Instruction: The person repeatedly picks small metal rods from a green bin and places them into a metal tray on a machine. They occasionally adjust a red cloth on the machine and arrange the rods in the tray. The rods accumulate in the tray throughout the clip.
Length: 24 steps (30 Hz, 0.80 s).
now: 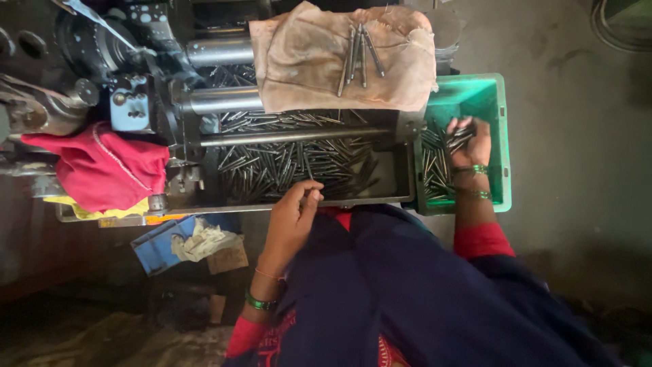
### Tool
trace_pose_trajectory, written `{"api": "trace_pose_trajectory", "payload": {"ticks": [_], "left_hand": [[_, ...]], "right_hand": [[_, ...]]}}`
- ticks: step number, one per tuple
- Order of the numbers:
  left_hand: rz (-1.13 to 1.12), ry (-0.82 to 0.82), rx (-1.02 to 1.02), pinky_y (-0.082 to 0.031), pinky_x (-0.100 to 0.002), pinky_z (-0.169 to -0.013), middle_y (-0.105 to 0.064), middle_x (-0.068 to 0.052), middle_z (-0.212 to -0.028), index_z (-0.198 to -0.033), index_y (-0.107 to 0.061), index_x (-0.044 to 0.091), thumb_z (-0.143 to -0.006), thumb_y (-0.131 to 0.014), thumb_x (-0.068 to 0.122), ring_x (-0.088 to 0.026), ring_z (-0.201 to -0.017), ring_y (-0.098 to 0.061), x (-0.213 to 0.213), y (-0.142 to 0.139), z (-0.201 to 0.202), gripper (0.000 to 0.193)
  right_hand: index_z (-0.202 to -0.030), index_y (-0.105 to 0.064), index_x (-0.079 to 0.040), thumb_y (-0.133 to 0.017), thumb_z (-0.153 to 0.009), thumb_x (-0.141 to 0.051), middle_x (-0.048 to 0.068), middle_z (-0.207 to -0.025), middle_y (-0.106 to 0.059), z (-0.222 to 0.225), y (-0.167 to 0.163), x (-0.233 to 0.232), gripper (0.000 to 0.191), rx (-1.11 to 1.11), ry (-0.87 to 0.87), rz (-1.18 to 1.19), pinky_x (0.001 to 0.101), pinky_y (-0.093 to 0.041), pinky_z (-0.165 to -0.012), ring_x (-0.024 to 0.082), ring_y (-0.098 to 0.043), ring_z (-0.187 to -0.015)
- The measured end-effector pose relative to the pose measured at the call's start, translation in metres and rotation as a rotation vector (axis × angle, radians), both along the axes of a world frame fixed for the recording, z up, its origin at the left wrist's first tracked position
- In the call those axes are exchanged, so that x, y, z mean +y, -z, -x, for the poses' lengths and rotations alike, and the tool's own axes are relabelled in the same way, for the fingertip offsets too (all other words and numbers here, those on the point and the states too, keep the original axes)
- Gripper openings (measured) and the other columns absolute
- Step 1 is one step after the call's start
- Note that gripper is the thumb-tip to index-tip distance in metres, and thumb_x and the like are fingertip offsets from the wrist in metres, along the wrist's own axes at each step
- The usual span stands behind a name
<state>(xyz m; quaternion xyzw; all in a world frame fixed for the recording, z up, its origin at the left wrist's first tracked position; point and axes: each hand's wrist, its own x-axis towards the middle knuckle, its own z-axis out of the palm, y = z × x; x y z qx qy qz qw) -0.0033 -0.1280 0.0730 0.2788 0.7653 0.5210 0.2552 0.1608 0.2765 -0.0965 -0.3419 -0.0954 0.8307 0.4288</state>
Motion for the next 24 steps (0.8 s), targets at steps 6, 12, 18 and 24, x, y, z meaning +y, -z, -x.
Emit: {"api": "trace_pose_trajectory", "payload": {"ticks": [6,12,18,24], "left_hand": [[0.048,-0.022,0.008,-0.049,-0.027,-0.062,-0.076,-0.006,-0.089,-0.117,-0.069,0.008,-0.102,-0.06,0.024,-0.012,-0.067,-0.065,-0.009,-0.014,0.007,0.025],[0.045,0.0,0.011,-0.05,-0.027,-0.062,-0.076,-0.005,-0.091,-0.117,-0.069,0.008,-0.102,-0.059,0.024,-0.011,-0.07,-0.066,-0.017,-0.032,0.015,0.024],[0.08,0.01,-0.002,-0.052,-0.026,-0.066,-0.077,-0.006,-0.093,-0.118,-0.069,0.009,-0.102,-0.059,0.026,-0.012,-0.074,-0.07,-0.023,-0.048,0.031,0.026],[0.041,-0.008,0.029,-0.055,-0.028,-0.069,-0.076,-0.008,-0.096,-0.118,-0.068,0.008,-0.102,-0.059,0.027,-0.015,-0.08,-0.072,-0.061,-0.051,0.063,0.027]], "right_hand": [[-0.083,-0.054,-0.003,-0.056,-0.098,-0.007,0.012,-0.075,-0.059,-0.022,0.011,0.001,0.016,-0.094,0.227,0.166,0.0462,-0.058,-0.077,0.028,-0.061,-0.072],[-0.089,-0.056,0.002,-0.056,-0.095,-0.008,0.016,-0.08,-0.063,-0.008,-0.006,-0.023,0.011,-0.085,0.188,0.154,0.0512,-0.056,-0.077,0.031,-0.063,-0.073],[-0.111,-0.057,-0.007,-0.051,-0.092,0.005,0.015,-0.092,-0.065,0.023,-0.005,-0.05,0.024,-0.286,-0.002,0.043,0.0485,-0.055,-0.081,0.029,-0.065,-0.083],[-0.103,-0.059,0.004,-0.054,-0.099,0.008,0.018,-0.093,-0.064,0.049,-0.034,-0.052,0.007,-0.026,0.062,0.21,0.0464,-0.057,-0.082,0.031,-0.065,-0.085]]}}
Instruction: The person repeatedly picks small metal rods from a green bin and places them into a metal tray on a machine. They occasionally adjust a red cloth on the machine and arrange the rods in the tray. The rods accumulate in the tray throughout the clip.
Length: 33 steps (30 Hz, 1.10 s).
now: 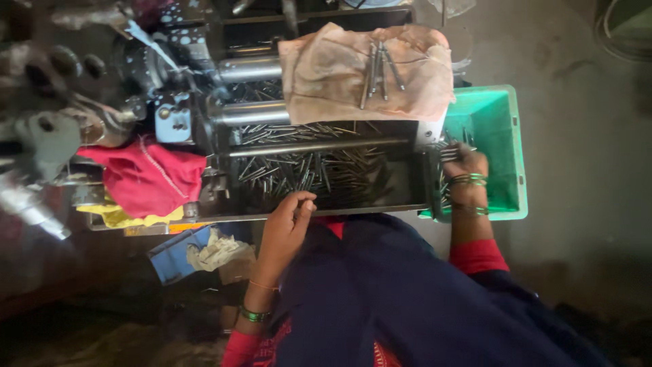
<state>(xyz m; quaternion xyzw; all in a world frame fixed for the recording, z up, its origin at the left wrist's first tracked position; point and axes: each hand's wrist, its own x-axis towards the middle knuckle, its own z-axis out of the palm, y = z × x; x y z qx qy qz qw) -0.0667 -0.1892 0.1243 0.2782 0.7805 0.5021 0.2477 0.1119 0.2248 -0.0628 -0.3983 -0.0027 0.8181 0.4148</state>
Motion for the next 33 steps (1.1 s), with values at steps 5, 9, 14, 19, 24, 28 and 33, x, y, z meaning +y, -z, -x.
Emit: {"api": "trace_pose_trajectory", "payload": {"ticks": [5,9,14,19,24,28,33], "left_hand": [[0.006,-0.037,0.02,-0.056,-0.03,-0.074,-0.076,-0.009,-0.096,-0.118,-0.067,0.007,-0.103,-0.058,0.027,-0.018,-0.084,-0.075,-0.042,-0.015,0.025,0.027],[0.005,-0.058,0.042,-0.055,-0.031,-0.073,-0.074,-0.011,-0.095,-0.117,-0.068,0.006,-0.102,-0.058,0.026,-0.02,-0.082,-0.074,-0.07,-0.027,0.033,0.027],[0.057,-0.107,0.085,-0.053,-0.033,-0.066,-0.071,-0.013,-0.09,-0.115,-0.069,0.006,-0.101,-0.059,0.025,-0.022,-0.071,-0.068,-0.092,-0.033,0.014,0.026],[0.015,-0.201,0.128,-0.054,-0.033,-0.067,-0.072,-0.012,-0.09,-0.115,-0.068,0.006,-0.102,-0.059,0.024,-0.022,-0.073,-0.069,-0.129,-0.048,0.011,0.025],[0.092,-0.324,0.021,-0.056,-0.035,-0.07,-0.073,-0.013,-0.088,-0.116,-0.068,0.007,-0.103,-0.057,0.025,-0.024,-0.076,-0.073,-0.174,-0.056,0.029,0.025],[0.091,-0.385,0.364,-0.055,-0.035,-0.078,-0.073,-0.015,-0.106,-0.118,-0.069,0.005,-0.104,-0.059,0.019,-0.027,-0.091,-0.073,-0.184,-0.063,0.03,0.022],[0.054,-0.576,0.471,-0.055,-0.03,-0.084,-0.072,-0.011,-0.101,-0.118,-0.069,0.004,-0.107,-0.061,0.014,-0.018,-0.092,-0.071,-0.213,-0.106,0.016,0.017]], "right_hand": [[-0.126,-0.057,-0.008,-0.066,-0.104,0.004,0.005,-0.105,-0.063,0.051,-0.124,-0.041,0.026,0.063,0.184,-0.901,0.0316,-0.055,-0.084,0.018,-0.062,-0.095],[-0.139,-0.051,-0.008,-0.065,-0.117,0.006,0.003,-0.111,-0.056,0.114,-0.234,-0.083,0.029,-0.077,-0.21,-1.328,0.0272,-0.052,-0.09,0.013,-0.057,-0.097],[-0.123,-0.058,-0.011,-0.057,-0.084,0.009,0.008,-0.112,-0.062,0.186,-0.29,-0.108,0.044,-0.672,-0.734,-2.646,0.0386,-0.047,-0.106,0.025,-0.061,-0.109],[-0.111,-0.069,-0.014,-0.068,-0.078,-0.003,0.0,-0.106,-0.067,0.216,-0.308,-0.148,0.035,-0.552,-0.966,-3.195,0.0428,-0.038,-0.119,0.021,-0.062,-0.114],[-0.114,-0.069,-0.013,-0.067,-0.077,-0.003,0.002,-0.117,-0.068,0.216,-0.32,-0.174,0.039,-0.637,-1.196,-3.028,0.0387,-0.042,-0.115,0.022,-0.059,-0.128],[-0.115,-0.069,-0.015,-0.069,-0.08,-0.011,0.003,-0.126,-0.067,0.209,-0.31,-0.164,0.036,-0.627,-1.193,-2.978,0.0431,-0.041,-0.115,0.026,-0.057,-0.129],[-0.124,-0.071,-0.015,-0.059,-0.071,0.01,0.007,-0.136,-0.068,0.184,-0.307,-0.146,0.06,-0.486,-0.931,-2.951,0.0368,-0.053,-0.1,0.026,-0.063,-0.124]]}}
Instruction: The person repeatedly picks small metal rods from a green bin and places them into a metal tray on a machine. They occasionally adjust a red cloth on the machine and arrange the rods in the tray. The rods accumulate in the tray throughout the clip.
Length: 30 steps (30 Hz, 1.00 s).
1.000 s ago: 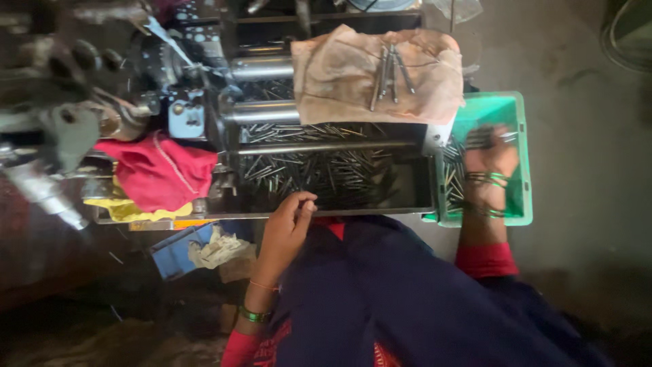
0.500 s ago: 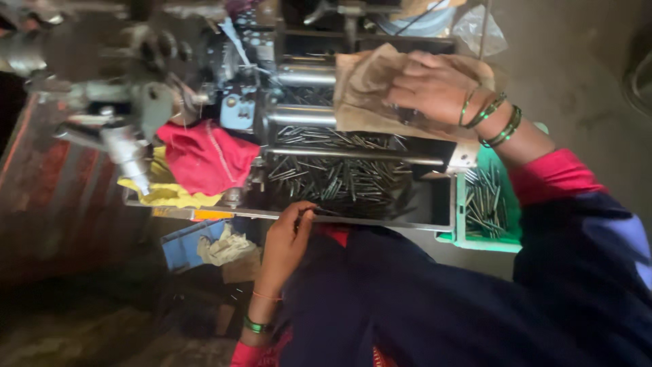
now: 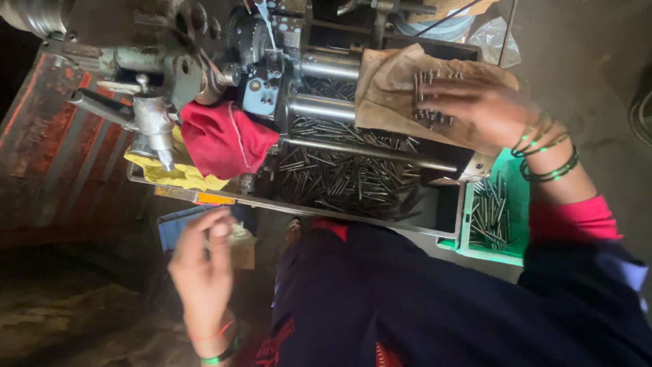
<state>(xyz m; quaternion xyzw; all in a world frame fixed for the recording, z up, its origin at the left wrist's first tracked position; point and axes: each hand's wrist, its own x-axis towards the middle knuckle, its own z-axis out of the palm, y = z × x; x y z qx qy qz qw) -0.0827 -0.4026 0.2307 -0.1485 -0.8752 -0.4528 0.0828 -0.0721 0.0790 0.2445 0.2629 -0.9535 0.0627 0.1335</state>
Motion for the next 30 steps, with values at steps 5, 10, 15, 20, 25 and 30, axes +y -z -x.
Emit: {"api": "trace_pose_trajectory", "payload": {"ticks": [5,10,15,20,25,30], "left_hand": [[-0.169,-0.078,0.155,-0.052,-0.025,-0.091,-0.068,-0.009,-0.102,-0.117,-0.066,-0.001,-0.117,-0.06,0.008,-0.013,-0.094,-0.066,0.004,-0.022,-0.021,0.011],[-0.28,-0.037,0.12,-0.05,-0.024,-0.091,-0.066,-0.008,-0.105,-0.121,-0.064,-0.002,-0.115,-0.058,0.005,-0.012,-0.095,-0.065,0.034,-0.028,-0.037,0.011],[-0.343,-0.047,0.144,-0.05,-0.024,-0.094,-0.064,-0.007,-0.106,-0.115,-0.063,-0.003,-0.115,-0.058,0.004,-0.012,-0.098,-0.063,0.049,-0.029,-0.062,0.009],[-0.439,-0.056,0.187,-0.049,-0.025,-0.093,-0.064,-0.008,-0.106,-0.114,-0.062,-0.003,-0.115,-0.056,0.003,-0.012,-0.097,-0.061,0.05,-0.027,-0.089,0.008],[-0.615,-0.091,0.21,-0.049,-0.025,-0.093,-0.064,-0.009,-0.108,-0.117,-0.061,-0.001,-0.114,-0.056,0.002,-0.013,-0.097,-0.059,0.05,-0.023,-0.115,0.007],[-0.525,-0.134,0.247,-0.049,-0.026,-0.095,-0.064,-0.01,-0.105,-0.111,-0.061,-0.003,-0.114,-0.057,0.002,-0.014,-0.097,-0.06,0.04,-0.015,-0.116,0.008]], "right_hand": [[-0.116,-0.075,-0.014,-0.069,-0.098,0.002,0.006,-0.114,-0.074,-0.037,0.013,0.021,0.025,0.034,0.521,0.387,0.0346,-0.059,-0.092,0.023,-0.073,-0.103],[-0.114,-0.075,-0.013,-0.079,-0.09,-0.006,0.009,-0.111,-0.074,-0.047,0.035,0.038,0.025,0.161,0.644,0.501,0.0355,-0.058,-0.08,0.027,-0.075,-0.095],[-0.129,-0.076,-0.013,-0.073,-0.097,-0.017,0.018,-0.127,-0.07,-0.052,0.052,0.044,0.031,0.235,0.694,0.191,0.0464,-0.054,-0.083,0.04,-0.066,-0.104],[-0.118,-0.067,-0.009,-0.068,-0.104,-0.034,0.016,-0.119,-0.068,-0.042,0.071,0.044,0.028,0.276,0.777,-0.037,0.0496,-0.05,-0.092,0.036,-0.066,-0.104],[-0.111,-0.061,-0.004,-0.069,-0.098,-0.037,0.016,-0.106,-0.066,-0.048,0.08,0.04,0.036,0.215,0.819,-0.128,0.0486,-0.048,-0.084,0.037,-0.065,-0.093],[-0.108,-0.062,-0.005,-0.068,-0.108,-0.031,0.015,-0.106,-0.067,-0.046,0.083,0.031,0.026,0.309,0.772,-0.088,0.0483,-0.047,-0.09,0.036,-0.065,-0.1]]}}
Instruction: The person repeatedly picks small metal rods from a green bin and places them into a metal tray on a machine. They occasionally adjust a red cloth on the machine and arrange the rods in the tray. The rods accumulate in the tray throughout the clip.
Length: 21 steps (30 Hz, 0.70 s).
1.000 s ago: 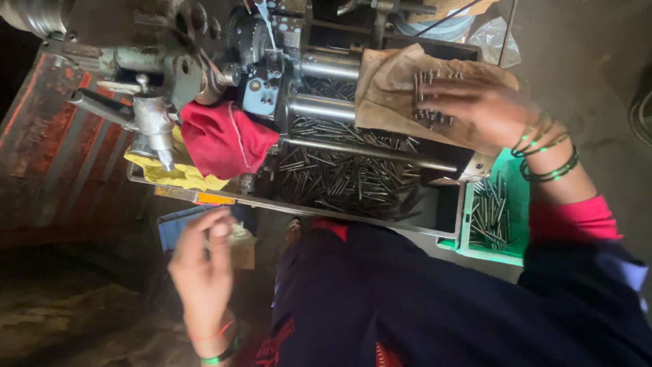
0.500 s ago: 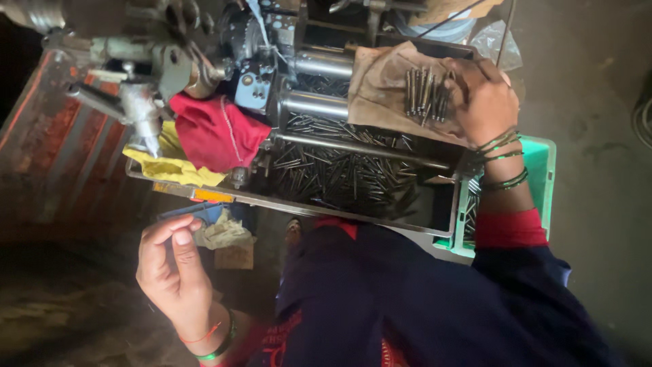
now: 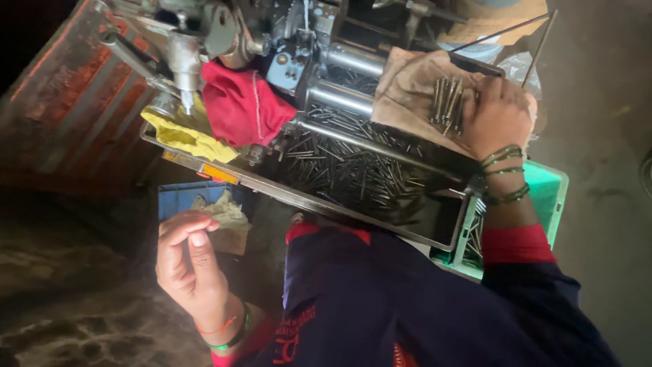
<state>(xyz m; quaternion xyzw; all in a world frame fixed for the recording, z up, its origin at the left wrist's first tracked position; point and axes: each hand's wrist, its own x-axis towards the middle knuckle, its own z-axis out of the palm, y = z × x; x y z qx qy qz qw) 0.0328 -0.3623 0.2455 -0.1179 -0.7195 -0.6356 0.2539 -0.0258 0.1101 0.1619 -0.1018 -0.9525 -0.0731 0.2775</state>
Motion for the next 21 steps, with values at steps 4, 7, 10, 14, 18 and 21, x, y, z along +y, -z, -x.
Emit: {"api": "trace_pose_trajectory", "payload": {"ticks": [4,7,10,14,18,21], "left_hand": [[0.067,-0.023,0.0,-0.049,-0.027,-0.092,-0.064,-0.011,-0.106,-0.115,-0.061,-0.002,-0.113,-0.057,0.003,-0.015,-0.097,-0.06,-0.011,0.008,0.028,0.008],[0.012,-0.028,0.014,-0.049,-0.026,-0.092,-0.065,-0.01,-0.107,-0.113,-0.06,-0.003,-0.114,-0.057,0.004,-0.014,-0.097,-0.06,-0.017,0.011,0.056,0.008],[-0.01,-0.041,0.023,-0.049,-0.025,-0.088,-0.065,-0.01,-0.108,-0.118,-0.06,-0.002,-0.114,-0.056,0.005,-0.014,-0.093,-0.06,-0.022,0.012,0.088,0.009],[0.069,0.007,0.006,-0.049,-0.026,-0.092,-0.064,-0.01,-0.108,-0.116,-0.061,-0.003,-0.115,-0.057,0.004,-0.015,-0.096,-0.061,-0.032,0.01,0.126,0.008],[0.193,0.066,0.022,-0.05,-0.027,-0.093,-0.066,-0.01,-0.105,-0.113,-0.063,-0.002,-0.113,-0.057,0.004,-0.016,-0.097,-0.062,-0.057,0.0,0.162,0.009],[0.207,0.097,0.025,-0.051,-0.027,-0.092,-0.066,-0.009,-0.105,-0.113,-0.063,-0.001,-0.111,-0.058,0.004,-0.016,-0.097,-0.063,-0.081,-0.009,0.185,0.007]], "right_hand": [[-0.118,-0.071,-0.006,-0.06,-0.109,-0.008,0.013,-0.111,-0.073,0.014,-0.003,-0.003,0.014,0.186,-0.144,0.378,0.0462,-0.052,-0.096,0.031,-0.07,-0.106],[-0.114,-0.075,-0.01,-0.066,-0.104,-0.011,0.012,-0.104,-0.074,0.027,-0.009,0.0,0.014,0.235,-0.059,0.673,0.041,-0.059,-0.087,0.027,-0.076,-0.097],[-0.111,-0.076,-0.014,-0.073,-0.104,-0.019,0.011,-0.098,-0.076,0.042,-0.014,0.0,0.009,0.176,0.05,0.646,0.0416,-0.058,-0.079,0.029,-0.075,-0.088],[-0.109,-0.075,-0.016,-0.073,-0.105,-0.027,0.01,-0.105,-0.076,0.069,-0.005,-0.019,0.011,0.096,0.106,0.095,0.0466,-0.057,-0.084,0.035,-0.07,-0.093],[-0.129,-0.07,-0.013,-0.075,-0.101,-0.047,0.016,-0.101,-0.073,0.098,0.005,-0.039,0.045,-0.079,0.337,0.159,0.0506,-0.055,-0.073,0.039,-0.069,-0.083],[-0.125,-0.07,-0.013,-0.079,-0.097,-0.044,0.018,-0.11,-0.07,0.11,0.009,-0.051,0.043,-0.015,0.32,0.174,0.0512,-0.054,-0.071,0.04,-0.068,-0.089]]}}
